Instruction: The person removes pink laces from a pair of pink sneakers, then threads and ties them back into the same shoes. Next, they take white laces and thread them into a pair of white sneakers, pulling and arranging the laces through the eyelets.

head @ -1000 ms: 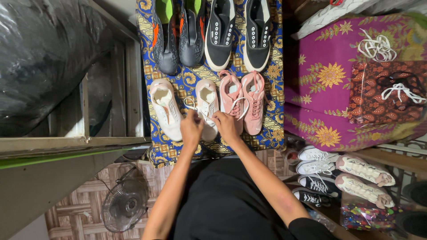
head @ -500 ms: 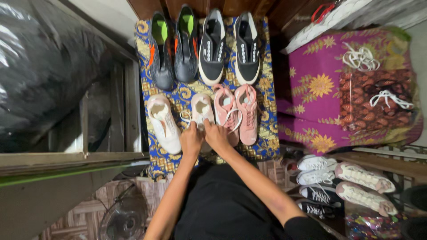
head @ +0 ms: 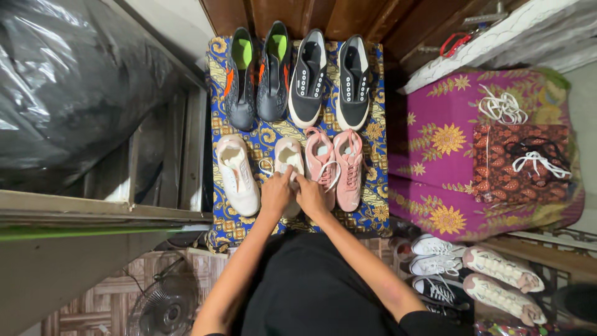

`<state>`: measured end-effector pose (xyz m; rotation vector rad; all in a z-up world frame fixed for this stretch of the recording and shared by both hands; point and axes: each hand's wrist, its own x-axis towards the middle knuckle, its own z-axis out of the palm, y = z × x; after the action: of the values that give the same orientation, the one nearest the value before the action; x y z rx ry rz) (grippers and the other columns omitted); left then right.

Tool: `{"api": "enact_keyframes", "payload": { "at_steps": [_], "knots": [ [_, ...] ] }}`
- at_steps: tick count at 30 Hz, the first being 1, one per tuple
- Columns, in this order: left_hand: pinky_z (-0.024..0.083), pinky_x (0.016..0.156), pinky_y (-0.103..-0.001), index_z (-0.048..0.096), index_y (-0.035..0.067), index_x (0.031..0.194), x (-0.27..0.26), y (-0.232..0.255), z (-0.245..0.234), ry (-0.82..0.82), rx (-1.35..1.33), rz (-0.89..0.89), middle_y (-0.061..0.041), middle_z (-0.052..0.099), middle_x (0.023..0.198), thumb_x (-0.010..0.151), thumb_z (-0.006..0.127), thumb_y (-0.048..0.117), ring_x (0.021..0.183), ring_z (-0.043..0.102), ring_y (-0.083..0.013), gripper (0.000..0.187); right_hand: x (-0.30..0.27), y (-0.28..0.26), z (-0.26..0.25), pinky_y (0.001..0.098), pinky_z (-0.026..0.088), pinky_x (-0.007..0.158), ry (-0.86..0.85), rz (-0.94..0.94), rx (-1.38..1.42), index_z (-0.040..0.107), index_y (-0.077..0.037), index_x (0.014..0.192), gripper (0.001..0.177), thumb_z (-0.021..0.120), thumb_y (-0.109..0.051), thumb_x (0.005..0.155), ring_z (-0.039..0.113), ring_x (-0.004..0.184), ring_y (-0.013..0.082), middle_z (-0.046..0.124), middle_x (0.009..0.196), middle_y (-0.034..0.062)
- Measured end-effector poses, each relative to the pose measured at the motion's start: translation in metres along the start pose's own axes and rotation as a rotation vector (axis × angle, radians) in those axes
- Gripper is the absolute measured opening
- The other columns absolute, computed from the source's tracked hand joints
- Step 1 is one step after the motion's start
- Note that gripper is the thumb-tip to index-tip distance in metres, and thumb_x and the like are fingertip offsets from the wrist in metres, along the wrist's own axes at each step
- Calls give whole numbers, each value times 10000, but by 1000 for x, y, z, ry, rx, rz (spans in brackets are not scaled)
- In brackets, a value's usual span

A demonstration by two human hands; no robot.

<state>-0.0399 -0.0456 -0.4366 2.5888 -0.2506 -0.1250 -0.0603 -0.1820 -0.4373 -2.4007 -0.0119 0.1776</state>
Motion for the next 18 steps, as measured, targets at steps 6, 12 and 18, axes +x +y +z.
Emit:
{"api": "enact_keyframes", "payload": {
  "at_steps": [6,12,18],
  "knots": [
    [542,659,-517,602,109,1243,4,-3,3,-51,-5,-12,-239,672,859,821,763,290,761,685,-431,487,8,13,7,506,576,756,-39,25,64,699,15,998,210,633,39,799,709,828,441,707,837,274],
    [461,837,-488,655,99,1128,9,-2,-24,-134,250,137,-157,640,1050,791,752,272,1033,616,-335,391,10,17,11,525,562,751,-31,28,6,685,22,1004,272,650,40,734,689,826,465,695,821,284],
    [389,1028,-440,705,111,1137,16,-34,-66,-158,356,718,-51,574,1216,750,737,257,1240,478,-243,415,1,11,12,536,547,730,-25,93,-1,636,21,950,135,651,-8,820,684,822,464,680,788,282]
  ]
}}
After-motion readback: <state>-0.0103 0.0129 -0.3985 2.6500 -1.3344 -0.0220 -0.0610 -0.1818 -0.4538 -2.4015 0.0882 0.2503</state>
